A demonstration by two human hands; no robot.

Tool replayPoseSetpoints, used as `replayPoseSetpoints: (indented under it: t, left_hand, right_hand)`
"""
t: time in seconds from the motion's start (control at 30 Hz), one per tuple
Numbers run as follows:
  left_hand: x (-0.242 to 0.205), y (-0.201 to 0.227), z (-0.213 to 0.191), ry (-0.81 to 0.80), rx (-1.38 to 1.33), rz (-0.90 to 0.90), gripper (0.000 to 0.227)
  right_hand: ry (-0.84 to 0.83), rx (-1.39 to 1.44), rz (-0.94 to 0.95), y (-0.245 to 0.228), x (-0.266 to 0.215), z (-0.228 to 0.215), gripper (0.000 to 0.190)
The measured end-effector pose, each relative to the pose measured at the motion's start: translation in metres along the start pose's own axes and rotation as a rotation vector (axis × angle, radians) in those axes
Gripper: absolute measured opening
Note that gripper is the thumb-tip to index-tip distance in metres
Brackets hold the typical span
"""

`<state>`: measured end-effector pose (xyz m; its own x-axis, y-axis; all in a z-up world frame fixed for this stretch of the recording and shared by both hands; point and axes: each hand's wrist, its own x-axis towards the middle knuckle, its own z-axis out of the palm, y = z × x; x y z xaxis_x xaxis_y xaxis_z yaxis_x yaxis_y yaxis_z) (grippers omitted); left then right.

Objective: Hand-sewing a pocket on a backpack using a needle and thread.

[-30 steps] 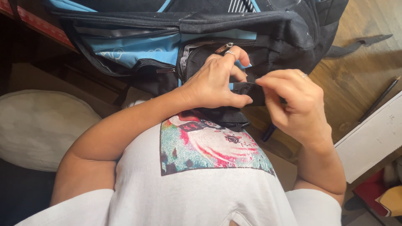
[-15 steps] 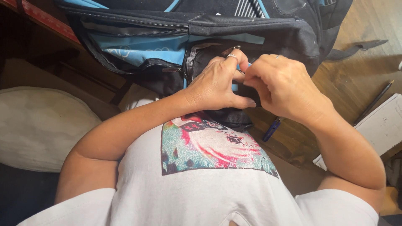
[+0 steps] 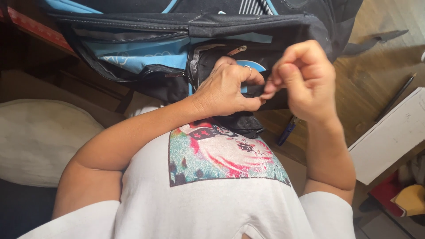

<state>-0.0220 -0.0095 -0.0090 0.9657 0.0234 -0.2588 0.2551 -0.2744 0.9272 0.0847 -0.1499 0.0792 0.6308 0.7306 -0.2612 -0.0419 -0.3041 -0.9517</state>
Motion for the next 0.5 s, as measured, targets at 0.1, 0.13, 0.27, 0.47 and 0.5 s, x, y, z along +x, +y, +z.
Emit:
replayPoseSetpoints:
  t: [0.1,0.13,0.27,0.47,0.5]
  left_hand:
    - [-0.001,0.001,-0.002,0.031,-0.064,0.123,0.022]
    - [-0.001,0.0,-0.003,0.027,-0.063,0.128,0.022]
    - [0.0,0.0,-0.007,-0.055,-0.101,0.092,0.02]
    - [0.003,-0.004,-0.001,0.083,0.155,0.269,0.056]
    - [0.001,-0.004,-0.002,0.17,0.291,0.39,0.08]
  right_hand:
    - [-0.023,-0.072,-0.107,0.003,0.004,0.021,0.007]
    - [-0.017,-0.074,-0.108,0.004,0.004,0.023,0.007]
    - [0.1,0.073,-0.237,0.016,0.006,0.023,0.013]
    - [0.25,0.306,-0.243,0.069,0.005,-0.009,0.015]
    - [0.27,0.318,-0.227,0.076,0.005,-0.01,0.014]
